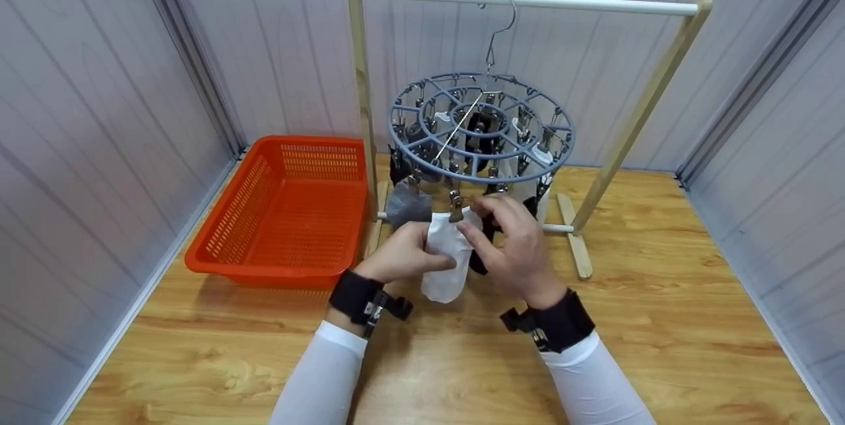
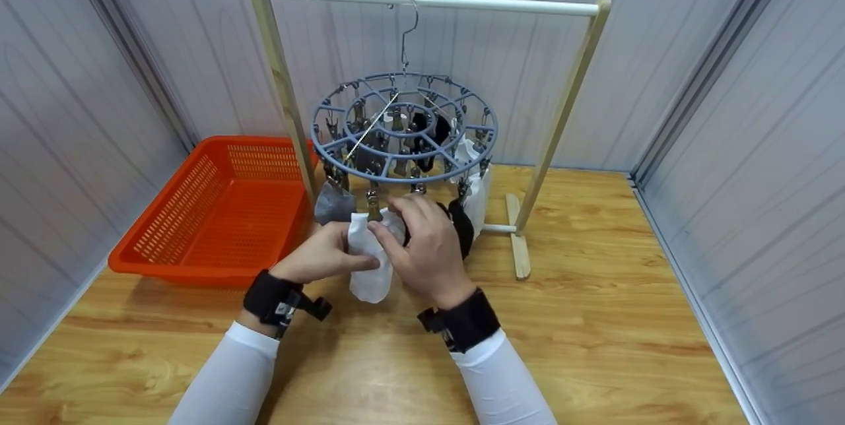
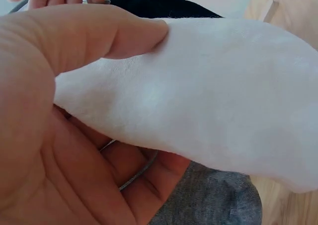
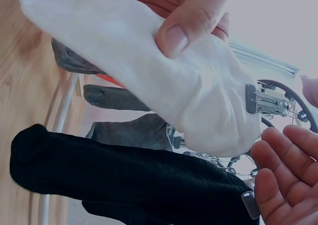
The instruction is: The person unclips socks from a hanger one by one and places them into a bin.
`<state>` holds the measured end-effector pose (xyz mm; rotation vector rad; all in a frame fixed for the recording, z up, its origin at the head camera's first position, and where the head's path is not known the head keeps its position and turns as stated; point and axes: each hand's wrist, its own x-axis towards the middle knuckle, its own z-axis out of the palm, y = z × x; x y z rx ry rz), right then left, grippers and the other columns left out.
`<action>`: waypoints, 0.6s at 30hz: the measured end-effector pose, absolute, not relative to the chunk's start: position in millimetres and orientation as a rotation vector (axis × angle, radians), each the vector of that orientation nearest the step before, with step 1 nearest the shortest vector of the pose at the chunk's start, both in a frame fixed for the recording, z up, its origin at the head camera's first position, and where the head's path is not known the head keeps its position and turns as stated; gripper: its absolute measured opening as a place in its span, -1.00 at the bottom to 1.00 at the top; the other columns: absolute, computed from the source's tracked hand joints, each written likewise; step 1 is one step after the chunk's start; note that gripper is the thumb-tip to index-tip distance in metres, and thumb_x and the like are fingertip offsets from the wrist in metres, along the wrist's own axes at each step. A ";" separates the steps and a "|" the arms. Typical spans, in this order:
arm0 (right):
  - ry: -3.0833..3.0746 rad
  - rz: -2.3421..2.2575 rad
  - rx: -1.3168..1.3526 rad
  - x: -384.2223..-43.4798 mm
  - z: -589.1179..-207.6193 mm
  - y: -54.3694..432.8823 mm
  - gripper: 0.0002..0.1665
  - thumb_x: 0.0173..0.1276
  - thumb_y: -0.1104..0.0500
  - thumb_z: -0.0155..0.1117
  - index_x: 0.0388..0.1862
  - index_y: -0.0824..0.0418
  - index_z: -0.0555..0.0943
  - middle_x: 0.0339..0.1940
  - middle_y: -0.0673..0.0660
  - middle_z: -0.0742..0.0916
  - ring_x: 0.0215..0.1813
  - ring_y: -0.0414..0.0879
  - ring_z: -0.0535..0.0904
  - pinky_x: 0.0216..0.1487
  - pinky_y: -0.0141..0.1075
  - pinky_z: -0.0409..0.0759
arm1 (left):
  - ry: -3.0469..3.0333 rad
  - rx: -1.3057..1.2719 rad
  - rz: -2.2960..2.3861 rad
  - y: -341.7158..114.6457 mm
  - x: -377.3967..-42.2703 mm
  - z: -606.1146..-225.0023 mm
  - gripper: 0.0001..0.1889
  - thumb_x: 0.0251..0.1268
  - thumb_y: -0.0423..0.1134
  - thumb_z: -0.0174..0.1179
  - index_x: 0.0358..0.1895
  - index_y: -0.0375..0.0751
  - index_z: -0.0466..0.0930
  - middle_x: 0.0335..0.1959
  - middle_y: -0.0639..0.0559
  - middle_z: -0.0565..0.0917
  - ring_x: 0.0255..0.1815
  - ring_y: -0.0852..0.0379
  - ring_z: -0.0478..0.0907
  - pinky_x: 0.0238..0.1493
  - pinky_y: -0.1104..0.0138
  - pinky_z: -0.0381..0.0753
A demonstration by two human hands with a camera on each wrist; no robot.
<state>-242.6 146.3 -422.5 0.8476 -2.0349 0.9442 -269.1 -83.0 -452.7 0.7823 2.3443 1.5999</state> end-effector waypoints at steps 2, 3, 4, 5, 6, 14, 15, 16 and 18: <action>-2.031 0.946 0.843 -242.9 -422.4 145.0 -0.56 0.46 0.13 0.61 0.17 0.36 0.75 0.02 0.23 0.82 0.07 0.11 0.74 0.14 -0.03 0.70 | 2.340 0.775 1.594 -83.4 -268.1 -452.3 -0.65 0.29 -0.33 0.57 0.10 -0.35 0.78 -0.10 -0.08 0.85 -0.14 0.11 0.74 0.00 0.20 0.78; -2.030 0.949 0.842 -243.1 -422.4 144.4 -0.55 0.46 0.13 0.61 0.17 0.36 0.75 0.06 0.23 0.82 0.12 0.11 0.74 0.20 -0.03 0.68 | 2.335 0.771 1.592 -83.6 -267.5 -452.0 -0.65 0.29 -0.33 0.56 0.09 -0.35 0.78 -0.11 -0.07 0.84 -0.15 0.12 0.73 -0.01 0.21 0.78; -2.028 0.954 0.842 -243.3 -422.5 144.2 -0.55 0.46 0.13 0.62 0.18 0.37 0.75 0.08 0.24 0.82 0.15 0.12 0.73 0.23 -0.02 0.67 | 2.328 0.771 1.589 -83.4 -267.6 -452.3 -0.65 0.29 -0.33 0.56 0.09 -0.35 0.78 -0.13 -0.06 0.84 -0.16 0.12 0.73 -0.03 0.22 0.77; -2.028 0.962 0.841 -243.5 -422.4 144.0 -0.54 0.46 0.13 0.62 0.19 0.36 0.75 0.10 0.25 0.82 0.16 0.12 0.73 0.25 -0.02 0.66 | 2.323 0.771 1.585 -83.1 -267.5 -452.2 -0.65 0.29 -0.32 0.56 0.09 -0.35 0.78 -0.13 -0.05 0.83 -0.17 0.13 0.72 -0.04 0.23 0.77; -2.027 0.969 0.839 -243.7 -422.3 143.7 -0.54 0.45 0.14 0.62 0.20 0.36 0.75 0.11 0.25 0.82 0.17 0.12 0.73 0.26 -0.03 0.66 | 2.320 0.772 1.577 -82.7 -267.3 -452.0 -0.66 0.29 -0.31 0.56 0.09 -0.34 0.78 -0.14 -0.03 0.82 -0.17 0.13 0.71 -0.05 0.23 0.77; -2.080 1.162 0.841 -242.9 -423.5 141.3 -0.49 0.52 0.19 0.56 0.33 0.40 0.69 0.18 0.21 0.83 0.08 0.05 0.78 0.15 -0.10 0.74 | 2.310 0.775 1.540 -81.7 -264.5 -450.3 -0.69 0.33 -0.27 0.55 0.06 -0.31 0.78 -0.17 0.00 0.81 -0.21 0.13 0.68 -0.09 0.25 0.75; -2.096 1.201 0.832 -242.5 -423.4 140.9 -0.47 0.53 0.19 0.55 0.36 0.40 0.68 0.22 0.21 0.83 0.12 0.05 0.78 0.18 -0.09 0.74 | 2.311 0.777 1.538 -81.5 -264.3 -450.2 -0.69 0.33 -0.27 0.54 0.07 -0.32 0.78 -0.16 0.00 0.81 -0.20 0.13 0.68 -0.08 0.25 0.76; -2.110 1.243 0.822 -241.8 -423.1 140.4 -0.46 0.55 0.19 0.53 0.39 0.40 0.66 0.24 0.21 0.82 0.15 0.06 0.78 0.20 -0.08 0.74 | 2.310 0.779 1.538 -81.2 -264.3 -450.3 -0.69 0.34 -0.27 0.54 0.07 -0.32 0.79 -0.15 -0.01 0.82 -0.19 0.13 0.69 -0.06 0.24 0.76; -2.137 1.335 0.798 -240.6 -422.3 139.6 -0.43 0.57 0.20 0.51 0.45 0.39 0.63 0.28 0.22 0.81 0.19 0.06 0.79 0.25 -0.09 0.73 | 2.312 0.785 1.536 -80.6 -264.2 -450.3 -0.69 0.36 -0.27 0.52 0.09 -0.33 0.78 -0.13 -0.02 0.82 -0.16 0.13 0.70 -0.03 0.22 0.76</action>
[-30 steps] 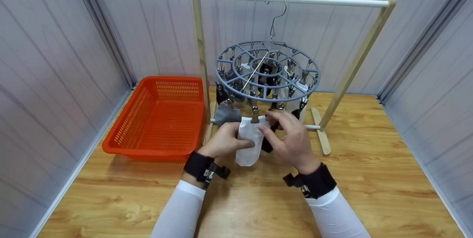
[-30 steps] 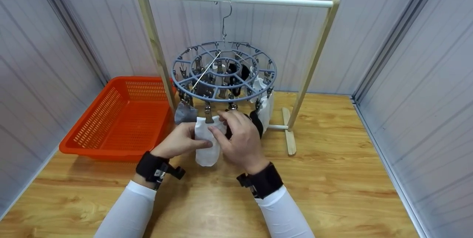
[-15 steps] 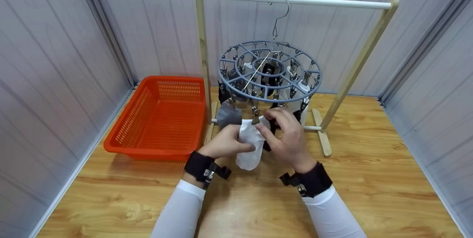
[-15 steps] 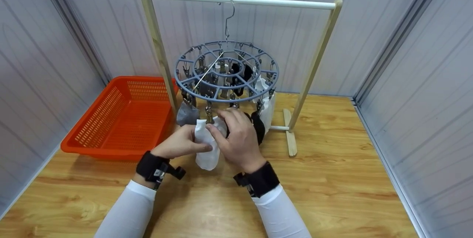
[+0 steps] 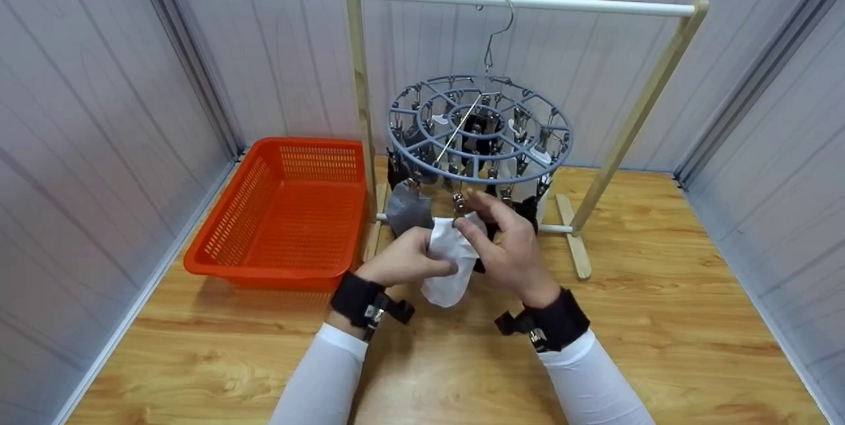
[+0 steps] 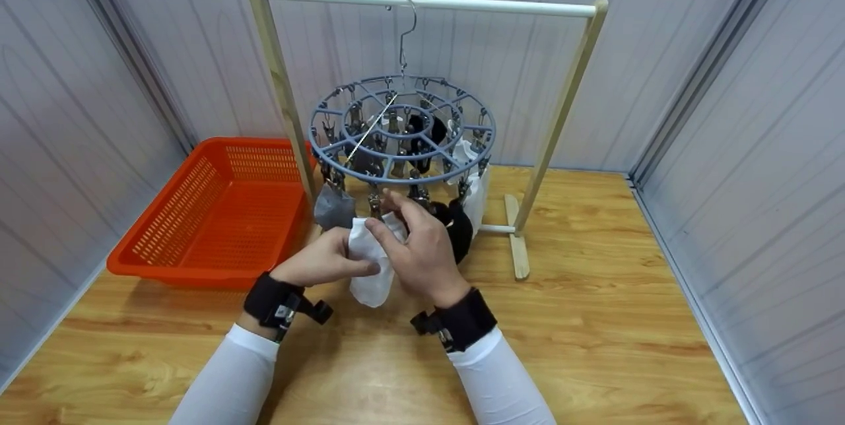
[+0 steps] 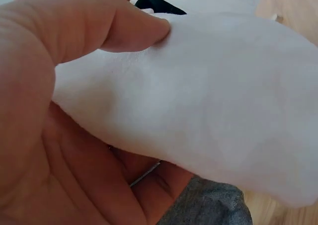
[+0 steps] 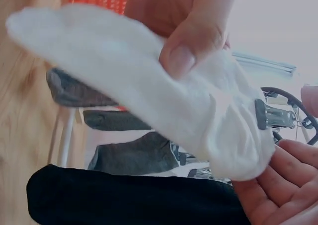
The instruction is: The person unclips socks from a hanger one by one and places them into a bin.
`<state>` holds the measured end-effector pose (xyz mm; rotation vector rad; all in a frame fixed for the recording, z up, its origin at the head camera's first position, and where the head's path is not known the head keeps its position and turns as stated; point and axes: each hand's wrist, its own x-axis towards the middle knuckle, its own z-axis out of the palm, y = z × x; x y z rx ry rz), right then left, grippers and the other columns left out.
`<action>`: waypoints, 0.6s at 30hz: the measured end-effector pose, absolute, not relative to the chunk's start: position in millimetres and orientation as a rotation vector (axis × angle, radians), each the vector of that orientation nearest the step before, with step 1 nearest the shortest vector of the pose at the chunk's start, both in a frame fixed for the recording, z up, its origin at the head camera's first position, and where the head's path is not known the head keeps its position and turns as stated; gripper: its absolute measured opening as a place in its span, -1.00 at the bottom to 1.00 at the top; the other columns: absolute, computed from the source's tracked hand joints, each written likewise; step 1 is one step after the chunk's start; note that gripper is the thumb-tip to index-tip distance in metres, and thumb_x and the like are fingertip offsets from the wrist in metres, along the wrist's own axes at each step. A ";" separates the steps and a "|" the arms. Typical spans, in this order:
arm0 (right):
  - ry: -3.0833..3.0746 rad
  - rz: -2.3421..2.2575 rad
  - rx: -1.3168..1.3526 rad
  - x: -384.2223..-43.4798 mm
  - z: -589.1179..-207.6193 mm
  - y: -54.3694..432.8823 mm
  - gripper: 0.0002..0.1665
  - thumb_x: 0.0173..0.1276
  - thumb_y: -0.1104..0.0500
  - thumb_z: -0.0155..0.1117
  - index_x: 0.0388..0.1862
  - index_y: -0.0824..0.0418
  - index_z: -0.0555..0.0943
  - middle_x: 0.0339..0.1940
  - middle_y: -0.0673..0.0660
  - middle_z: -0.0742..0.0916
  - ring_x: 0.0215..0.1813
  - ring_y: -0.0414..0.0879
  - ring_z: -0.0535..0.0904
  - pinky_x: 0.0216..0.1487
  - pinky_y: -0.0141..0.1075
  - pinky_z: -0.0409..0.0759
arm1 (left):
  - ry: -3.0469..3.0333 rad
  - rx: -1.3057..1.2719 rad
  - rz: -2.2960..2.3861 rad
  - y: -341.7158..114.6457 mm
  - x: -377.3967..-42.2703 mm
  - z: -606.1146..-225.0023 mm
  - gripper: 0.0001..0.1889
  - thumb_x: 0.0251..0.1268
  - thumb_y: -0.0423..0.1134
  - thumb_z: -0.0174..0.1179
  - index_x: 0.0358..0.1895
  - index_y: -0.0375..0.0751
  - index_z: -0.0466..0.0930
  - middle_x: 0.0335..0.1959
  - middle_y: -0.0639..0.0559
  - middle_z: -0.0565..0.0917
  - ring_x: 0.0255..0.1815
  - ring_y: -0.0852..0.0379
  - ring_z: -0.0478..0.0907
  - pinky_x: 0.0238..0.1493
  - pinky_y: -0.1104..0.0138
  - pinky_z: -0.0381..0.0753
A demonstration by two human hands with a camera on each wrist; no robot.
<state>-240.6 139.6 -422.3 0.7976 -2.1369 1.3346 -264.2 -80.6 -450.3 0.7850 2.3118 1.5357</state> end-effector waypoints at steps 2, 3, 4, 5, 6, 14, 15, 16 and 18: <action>-2.154 1.428 0.771 -239.4 -421.8 138.9 -0.41 0.59 0.21 0.49 0.49 0.38 0.61 0.28 0.23 0.81 0.18 0.06 0.79 0.23 -0.14 0.73 | 2.311 0.787 1.536 -80.2 -264.0 -450.3 -0.68 0.38 -0.26 0.51 0.10 -0.33 0.78 -0.10 -0.04 0.83 -0.14 0.12 0.70 0.01 0.19 0.77; -2.157 1.467 0.758 -238.9 -421.6 138.6 -0.41 0.59 0.23 0.48 0.50 0.38 0.60 0.26 0.22 0.82 0.16 0.05 0.79 0.21 -0.17 0.73 | 2.306 0.787 1.538 -80.0 -264.0 -450.5 -0.68 0.39 -0.25 0.50 0.11 -0.33 0.78 -0.08 -0.05 0.83 -0.13 0.11 0.71 0.03 0.16 0.77; -2.157 1.501 0.748 -238.6 -421.1 138.2 -0.42 0.59 0.24 0.47 0.50 0.38 0.60 0.22 0.22 0.82 0.12 0.05 0.79 0.18 -0.20 0.72 | 2.301 0.787 1.543 -79.8 -264.0 -450.5 -0.67 0.40 -0.24 0.49 0.12 -0.33 0.78 -0.06 -0.06 0.84 -0.11 0.11 0.72 0.06 0.14 0.77; -2.157 1.527 0.739 -238.4 -420.8 137.9 -0.43 0.60 0.25 0.46 0.50 0.38 0.60 0.19 0.21 0.83 0.09 0.04 0.78 0.14 -0.23 0.71 | 2.295 0.786 1.549 -79.7 -263.9 -450.6 -0.66 0.42 -0.23 0.49 0.14 -0.33 0.78 -0.05 -0.06 0.84 -0.09 0.10 0.72 0.08 0.13 0.77; -2.155 1.548 0.731 -238.3 -420.3 137.4 -0.44 0.60 0.26 0.46 0.49 0.38 0.61 0.16 0.20 0.83 0.04 0.02 0.77 0.09 -0.26 0.69 | 2.287 0.785 1.556 -79.5 -263.9 -450.8 -0.66 0.43 -0.22 0.48 0.15 -0.33 0.78 -0.03 -0.07 0.84 -0.08 0.09 0.72 0.10 0.11 0.78; -2.120 1.642 0.679 -238.3 -417.8 134.3 -0.53 0.60 0.32 0.43 0.40 0.44 0.65 -0.08 0.16 0.83 -0.16 -0.09 0.72 -0.14 -0.36 0.63 | 2.277 0.782 1.560 -78.6 -262.5 -449.9 -0.65 0.46 -0.17 0.48 0.14 -0.33 0.79 -0.06 -0.06 0.84 -0.11 0.10 0.74 0.06 0.12 0.80; -2.115 1.652 0.668 -237.6 -417.1 133.9 -0.55 0.60 0.33 0.43 0.38 0.44 0.66 -0.08 0.17 0.84 -0.16 -0.10 0.73 -0.14 -0.36 0.63 | 2.278 0.783 1.556 -78.3 -262.5 -449.9 -0.66 0.46 -0.17 0.48 0.13 -0.33 0.79 -0.07 -0.05 0.84 -0.12 0.11 0.75 0.03 0.13 0.80; -2.107 1.664 0.660 -237.4 -416.8 133.6 -0.56 0.60 0.33 0.42 0.37 0.45 0.67 -0.07 0.18 0.85 -0.15 -0.10 0.74 -0.13 -0.37 0.64 | 2.279 0.783 1.552 -78.0 -262.5 -450.0 -0.66 0.46 -0.17 0.48 0.11 -0.34 0.80 -0.09 -0.05 0.84 -0.13 0.12 0.75 0.01 0.15 0.80; -2.095 1.687 0.644 -237.1 -416.5 133.2 -0.59 0.61 0.34 0.41 0.35 0.46 0.69 -0.05 0.20 0.85 -0.13 -0.11 0.75 -0.11 -0.36 0.67 | 2.278 0.783 1.548 -77.2 -262.7 -450.2 -0.67 0.46 -0.17 0.48 0.09 -0.35 0.80 -0.11 -0.04 0.85 -0.15 0.13 0.75 -0.02 0.17 0.80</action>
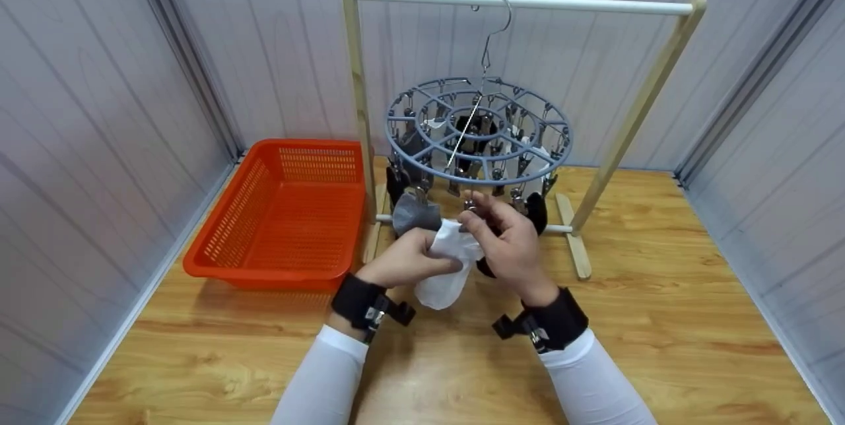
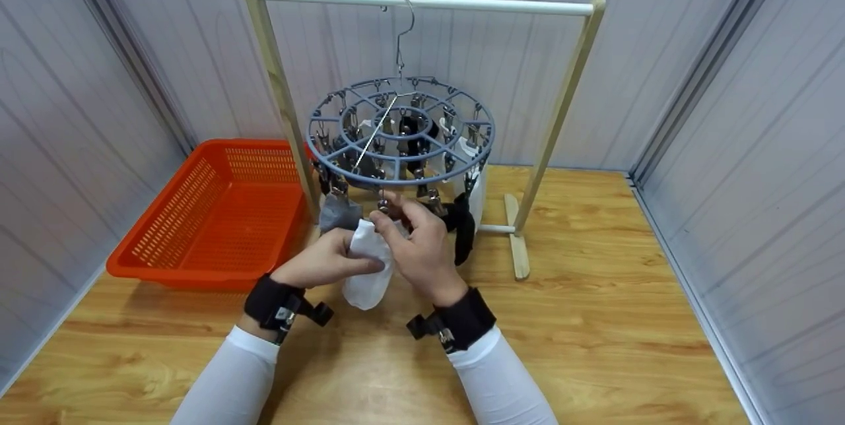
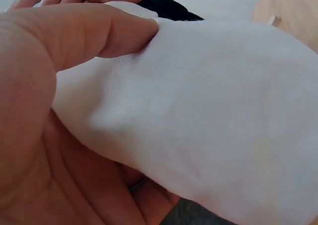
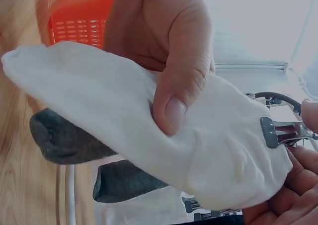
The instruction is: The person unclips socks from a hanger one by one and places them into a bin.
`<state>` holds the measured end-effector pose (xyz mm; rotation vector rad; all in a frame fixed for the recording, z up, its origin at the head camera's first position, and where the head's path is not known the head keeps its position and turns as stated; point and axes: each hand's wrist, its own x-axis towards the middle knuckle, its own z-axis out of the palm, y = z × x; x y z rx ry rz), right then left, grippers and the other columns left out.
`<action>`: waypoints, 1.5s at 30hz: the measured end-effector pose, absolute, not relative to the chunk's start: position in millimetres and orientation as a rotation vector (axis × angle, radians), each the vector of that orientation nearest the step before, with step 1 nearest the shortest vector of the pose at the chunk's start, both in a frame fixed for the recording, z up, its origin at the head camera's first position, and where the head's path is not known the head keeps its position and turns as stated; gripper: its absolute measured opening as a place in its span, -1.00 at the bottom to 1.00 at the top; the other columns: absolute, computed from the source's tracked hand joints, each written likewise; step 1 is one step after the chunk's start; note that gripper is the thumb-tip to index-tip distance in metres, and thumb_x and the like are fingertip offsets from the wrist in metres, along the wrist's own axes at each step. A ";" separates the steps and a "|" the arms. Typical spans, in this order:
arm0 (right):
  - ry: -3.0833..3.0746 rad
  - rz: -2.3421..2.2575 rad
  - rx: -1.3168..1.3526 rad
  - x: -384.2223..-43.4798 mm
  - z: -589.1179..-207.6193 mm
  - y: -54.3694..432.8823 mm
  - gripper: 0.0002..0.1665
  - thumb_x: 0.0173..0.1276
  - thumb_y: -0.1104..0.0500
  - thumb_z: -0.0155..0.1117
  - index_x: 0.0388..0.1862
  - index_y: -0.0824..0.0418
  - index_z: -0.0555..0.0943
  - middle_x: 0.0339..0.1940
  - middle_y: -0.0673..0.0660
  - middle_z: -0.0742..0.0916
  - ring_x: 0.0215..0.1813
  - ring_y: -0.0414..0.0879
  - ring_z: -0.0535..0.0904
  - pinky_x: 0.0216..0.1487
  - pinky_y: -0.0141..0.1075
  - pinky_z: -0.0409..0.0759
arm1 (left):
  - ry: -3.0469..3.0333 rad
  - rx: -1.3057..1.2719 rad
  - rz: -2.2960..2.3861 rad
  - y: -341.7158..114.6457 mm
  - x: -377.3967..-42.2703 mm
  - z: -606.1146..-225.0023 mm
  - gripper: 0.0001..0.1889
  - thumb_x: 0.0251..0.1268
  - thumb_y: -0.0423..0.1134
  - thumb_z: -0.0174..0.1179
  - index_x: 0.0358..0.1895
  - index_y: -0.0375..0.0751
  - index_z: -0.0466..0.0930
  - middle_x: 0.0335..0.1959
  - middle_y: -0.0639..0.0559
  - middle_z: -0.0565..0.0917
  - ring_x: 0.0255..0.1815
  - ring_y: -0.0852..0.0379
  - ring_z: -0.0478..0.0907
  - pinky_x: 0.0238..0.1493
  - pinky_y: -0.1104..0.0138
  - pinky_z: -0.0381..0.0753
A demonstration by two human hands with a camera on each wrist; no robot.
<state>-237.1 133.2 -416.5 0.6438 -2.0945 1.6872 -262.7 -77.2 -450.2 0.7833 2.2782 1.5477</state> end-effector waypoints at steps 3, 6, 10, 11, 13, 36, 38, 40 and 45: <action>-2.076 1.725 0.625 -237.5 -417.1 133.2 -0.64 0.62 0.35 0.38 0.30 0.49 0.70 -0.04 0.27 0.85 -0.10 -0.11 0.78 -0.06 -0.34 0.71 | 2.278 0.774 1.548 -76.2 -262.6 -450.2 -0.67 0.46 -0.17 0.49 0.08 -0.35 0.81 -0.12 -0.05 0.85 -0.16 0.12 0.76 -0.04 0.18 0.80; -2.051 1.785 0.620 -237.6 -417.3 133.4 -0.67 0.62 0.37 0.37 0.26 0.52 0.70 -0.07 0.34 0.84 -0.10 -0.09 0.80 -0.03 -0.29 0.76 | 2.287 0.767 1.547 -75.7 -262.5 -450.4 -0.67 0.46 -0.16 0.49 0.09 -0.35 0.81 -0.10 -0.07 0.86 -0.15 0.10 0.77 -0.02 0.15 0.81; -2.021 1.853 0.598 -237.3 -416.8 133.8 -0.70 0.60 0.38 0.39 0.20 0.54 0.69 -0.01 0.32 0.84 -0.10 -0.06 0.83 0.00 -0.23 0.80 | 2.302 0.772 1.544 -76.5 -262.4 -449.8 -0.67 0.48 -0.14 0.49 0.09 -0.32 0.82 -0.11 -0.05 0.86 -0.15 0.11 0.77 -0.02 0.15 0.81; -2.017 1.864 0.591 -237.2 -416.6 133.9 -0.71 0.60 0.38 0.40 0.18 0.53 0.70 -0.01 0.29 0.85 -0.09 -0.06 0.83 0.00 -0.22 0.80 | 2.307 0.773 1.541 -76.8 -262.4 -449.4 -0.68 0.48 -0.13 0.49 0.08 -0.31 0.82 -0.13 -0.03 0.85 -0.16 0.12 0.76 -0.03 0.16 0.81; -2.000 1.893 0.581 -237.5 -416.4 134.2 -0.75 0.59 0.39 0.40 0.15 0.52 0.70 -0.01 0.30 0.85 -0.09 -0.05 0.83 0.01 -0.20 0.81 | 2.313 0.771 1.532 -77.6 -261.9 -448.1 -0.69 0.50 -0.11 0.49 0.06 -0.29 0.83 -0.17 0.00 0.84 -0.20 0.13 0.75 -0.07 0.20 0.81; -2.014 1.786 0.540 -237.4 -416.6 138.8 -0.86 0.46 0.32 0.58 -0.16 0.37 0.76 -0.24 0.18 0.88 -0.27 -0.06 0.81 -0.28 -0.33 0.72 | 2.371 0.830 1.416 -83.2 -259.8 -439.3 -0.74 0.49 -0.17 0.51 0.07 -0.24 0.80 -0.18 0.10 0.81 -0.28 0.23 0.68 -0.21 0.34 0.69; -2.020 1.774 0.545 -237.9 -416.5 139.2 -0.86 0.46 0.31 0.58 -0.16 0.37 0.76 -0.25 0.17 0.88 -0.29 -0.06 0.80 -0.31 -0.33 0.70 | 2.364 0.831 1.405 -84.1 -259.5 -438.4 -0.74 0.49 -0.17 0.51 0.06 -0.25 0.81 -0.20 0.09 0.81 -0.31 0.22 0.68 -0.24 0.35 0.68; -2.021 1.764 0.548 -238.1 -416.1 139.6 -0.86 0.46 0.31 0.57 -0.17 0.37 0.76 -0.25 0.17 0.88 -0.30 -0.07 0.79 -0.32 -0.33 0.69 | 2.361 0.827 1.390 -85.3 -259.4 -437.1 -0.75 0.50 -0.16 0.51 0.05 -0.25 0.81 -0.23 0.09 0.80 -0.33 0.22 0.68 -0.28 0.36 0.67; -2.037 1.722 0.535 -238.4 -416.4 140.6 -0.88 0.46 0.33 0.57 -0.17 0.36 0.77 -0.26 0.17 0.88 -0.30 -0.10 0.79 -0.31 -0.35 0.69 | 2.394 0.823 1.298 -91.3 -260.9 -436.1 -0.82 0.46 -0.19 0.52 -0.09 -0.21 0.80 -0.35 0.16 0.70 -0.39 0.24 0.59 -0.32 0.37 0.56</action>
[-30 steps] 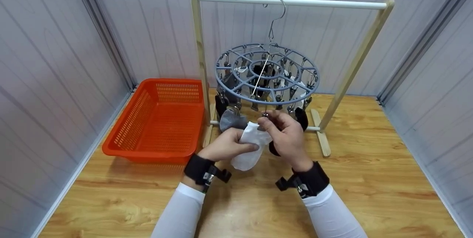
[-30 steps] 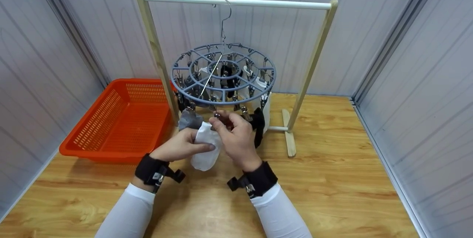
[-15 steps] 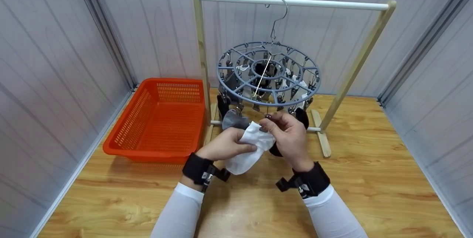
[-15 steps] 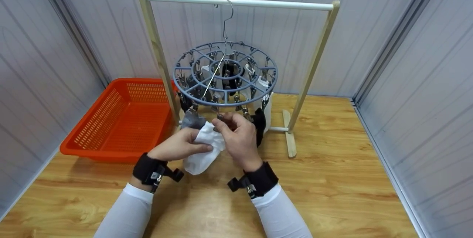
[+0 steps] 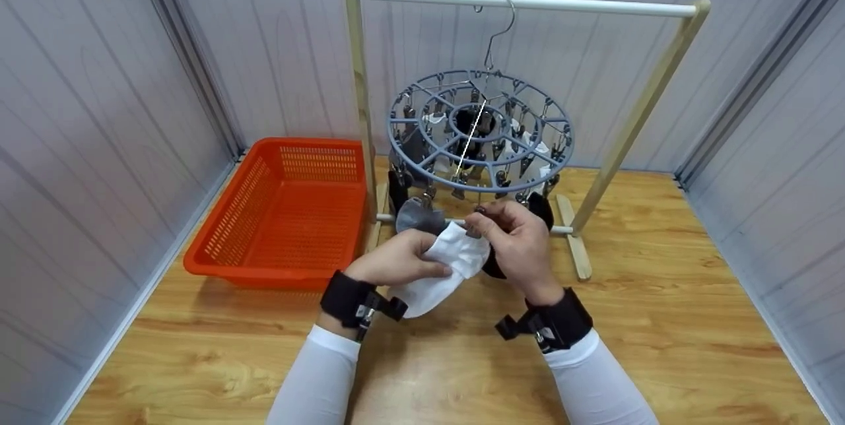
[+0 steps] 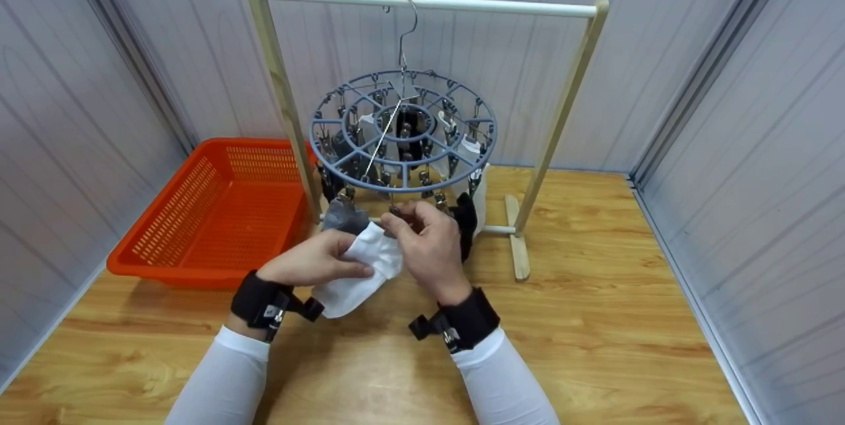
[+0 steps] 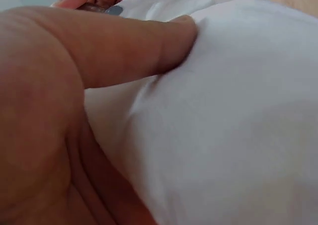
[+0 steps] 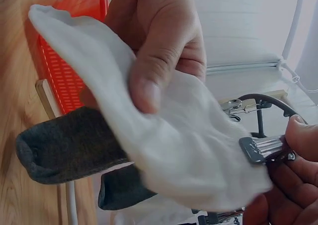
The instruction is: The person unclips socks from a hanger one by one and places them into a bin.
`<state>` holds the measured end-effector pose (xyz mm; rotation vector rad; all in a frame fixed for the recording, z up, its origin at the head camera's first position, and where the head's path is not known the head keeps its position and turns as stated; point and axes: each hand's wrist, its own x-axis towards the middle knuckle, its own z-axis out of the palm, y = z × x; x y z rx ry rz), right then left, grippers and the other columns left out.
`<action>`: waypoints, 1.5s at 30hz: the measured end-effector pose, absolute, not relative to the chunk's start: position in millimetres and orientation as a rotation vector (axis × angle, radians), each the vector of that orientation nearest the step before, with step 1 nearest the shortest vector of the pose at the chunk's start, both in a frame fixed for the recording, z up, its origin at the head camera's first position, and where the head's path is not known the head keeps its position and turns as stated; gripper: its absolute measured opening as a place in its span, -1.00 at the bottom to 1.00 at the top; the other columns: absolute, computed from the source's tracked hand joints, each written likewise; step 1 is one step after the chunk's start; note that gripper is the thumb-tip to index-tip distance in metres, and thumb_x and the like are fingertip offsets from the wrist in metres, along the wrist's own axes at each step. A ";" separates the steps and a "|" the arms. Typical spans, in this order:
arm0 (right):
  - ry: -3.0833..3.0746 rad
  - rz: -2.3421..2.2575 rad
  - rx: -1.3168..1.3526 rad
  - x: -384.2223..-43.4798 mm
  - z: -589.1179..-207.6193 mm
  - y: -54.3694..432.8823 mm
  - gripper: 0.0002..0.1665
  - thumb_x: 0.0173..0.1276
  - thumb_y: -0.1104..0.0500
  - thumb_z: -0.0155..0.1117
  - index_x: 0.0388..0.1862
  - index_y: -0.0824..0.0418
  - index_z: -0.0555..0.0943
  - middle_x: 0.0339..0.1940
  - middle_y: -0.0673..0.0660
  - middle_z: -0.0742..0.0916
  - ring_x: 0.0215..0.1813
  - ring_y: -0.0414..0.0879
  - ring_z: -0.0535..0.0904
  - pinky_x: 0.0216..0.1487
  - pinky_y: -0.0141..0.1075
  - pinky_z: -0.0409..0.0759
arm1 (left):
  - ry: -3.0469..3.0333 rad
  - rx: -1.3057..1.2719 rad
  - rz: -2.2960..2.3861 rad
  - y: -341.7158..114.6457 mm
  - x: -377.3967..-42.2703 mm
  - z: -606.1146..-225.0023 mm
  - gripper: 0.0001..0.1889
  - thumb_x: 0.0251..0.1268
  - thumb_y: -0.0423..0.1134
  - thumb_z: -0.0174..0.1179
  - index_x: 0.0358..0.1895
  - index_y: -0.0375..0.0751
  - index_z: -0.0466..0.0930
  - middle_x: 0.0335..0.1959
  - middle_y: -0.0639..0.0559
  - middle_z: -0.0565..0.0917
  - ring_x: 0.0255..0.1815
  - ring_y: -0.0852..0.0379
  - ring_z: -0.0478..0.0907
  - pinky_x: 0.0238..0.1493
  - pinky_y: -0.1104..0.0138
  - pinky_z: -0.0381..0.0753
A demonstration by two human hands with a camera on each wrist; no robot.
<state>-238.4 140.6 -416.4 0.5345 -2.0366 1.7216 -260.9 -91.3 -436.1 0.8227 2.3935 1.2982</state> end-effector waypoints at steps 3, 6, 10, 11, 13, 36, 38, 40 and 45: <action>-2.046 1.703 0.519 -238.7 -416.9 141.6 -0.89 0.46 0.33 0.57 -0.17 0.36 0.78 -0.26 0.18 0.88 -0.29 -0.11 0.79 -0.28 -0.35 0.70 | 2.427 0.822 1.242 -95.6 -261.8 -436.1 -0.84 0.43 -0.21 0.54 -0.18 -0.18 0.76 -0.42 0.19 0.62 -0.42 0.24 0.51 -0.33 0.35 0.47; -2.044 1.699 0.514 -239.0 -417.0 142.9 -0.88 0.46 0.34 0.57 -0.17 0.38 0.77 -0.26 0.19 0.88 -0.29 -0.11 0.78 -0.25 -0.35 0.71 | 2.437 0.814 1.227 -98.5 -262.1 -434.8 -0.83 0.42 -0.22 0.55 -0.18 -0.18 0.74 -0.43 0.18 0.60 -0.41 0.22 0.49 -0.32 0.33 0.45; -2.039 1.682 0.516 -237.8 -416.4 143.9 -0.85 0.46 0.35 0.57 -0.15 0.41 0.74 -0.27 0.21 0.86 -0.31 -0.12 0.74 -0.26 -0.38 0.67 | 2.448 0.794 1.205 -101.6 -260.4 -430.2 -0.85 0.42 -0.22 0.54 -0.13 -0.16 0.77 -0.37 0.16 0.66 -0.36 0.20 0.54 -0.27 0.31 0.52; -2.036 1.679 0.519 -237.3 -416.3 144.0 -0.84 0.45 0.35 0.57 -0.15 0.42 0.73 -0.27 0.21 0.86 -0.31 -0.11 0.74 -0.26 -0.38 0.67 | 2.450 0.789 1.198 -102.3 -259.7 -428.8 -0.86 0.43 -0.22 0.54 -0.12 -0.15 0.78 -0.35 0.16 0.67 -0.35 0.20 0.56 -0.26 0.30 0.55; -2.029 1.682 0.520 -236.8 -416.3 143.8 -0.83 0.46 0.35 0.57 -0.11 0.42 0.74 -0.25 0.21 0.86 -0.30 -0.09 0.75 -0.25 -0.38 0.68 | 2.458 0.786 1.182 -104.2 -258.4 -426.0 -0.86 0.44 -0.21 0.53 -0.10 -0.14 0.78 -0.33 0.16 0.70 -0.33 0.20 0.59 -0.25 0.30 0.59; -1.808 1.047 0.676 -234.4 -402.4 162.2 -0.84 0.44 0.35 0.57 -0.03 0.31 0.84 -0.19 0.17 0.85 -0.23 0.01 0.71 -0.11 -0.37 0.60 | 2.447 0.754 1.292 -165.9 -243.4 -393.5 -0.76 0.47 -0.09 0.53 0.03 -0.11 0.81 -0.21 0.03 0.77 -0.25 0.04 0.67 -0.20 0.21 0.74; -1.742 1.021 0.678 -235.0 -400.3 164.2 -0.87 0.41 0.38 0.56 -0.08 0.34 0.84 -0.19 0.20 0.86 -0.20 0.07 0.74 -0.05 -0.35 0.62 | 2.429 0.742 1.344 -177.2 -242.4 -392.8 -0.72 0.46 -0.06 0.53 0.06 -0.12 0.80 -0.21 0.02 0.78 -0.24 0.02 0.68 -0.20 0.19 0.76; -1.683 1.005 0.669 -236.1 -399.0 166.0 -0.89 0.40 0.38 0.55 -0.12 0.36 0.84 -0.22 0.22 0.85 -0.22 0.10 0.72 -0.05 -0.34 0.60 | 2.417 0.726 1.404 -187.1 -241.5 -392.6 -0.68 0.46 -0.05 0.54 0.09 -0.15 0.80 -0.19 -0.01 0.79 -0.23 -0.02 0.69 -0.18 0.19 0.76; -1.613 0.967 0.599 -239.9 -398.7 169.7 -0.84 0.38 0.36 0.54 -0.09 0.38 0.83 -0.24 0.26 0.77 -0.23 0.11 0.62 -0.06 -0.36 0.52 | 2.436 0.645 1.515 -205.6 -241.5 -395.4 -0.65 0.45 -0.08 0.55 0.13 -0.20 0.81 -0.15 -0.06 0.81 -0.19 -0.07 0.70 -0.16 0.23 0.73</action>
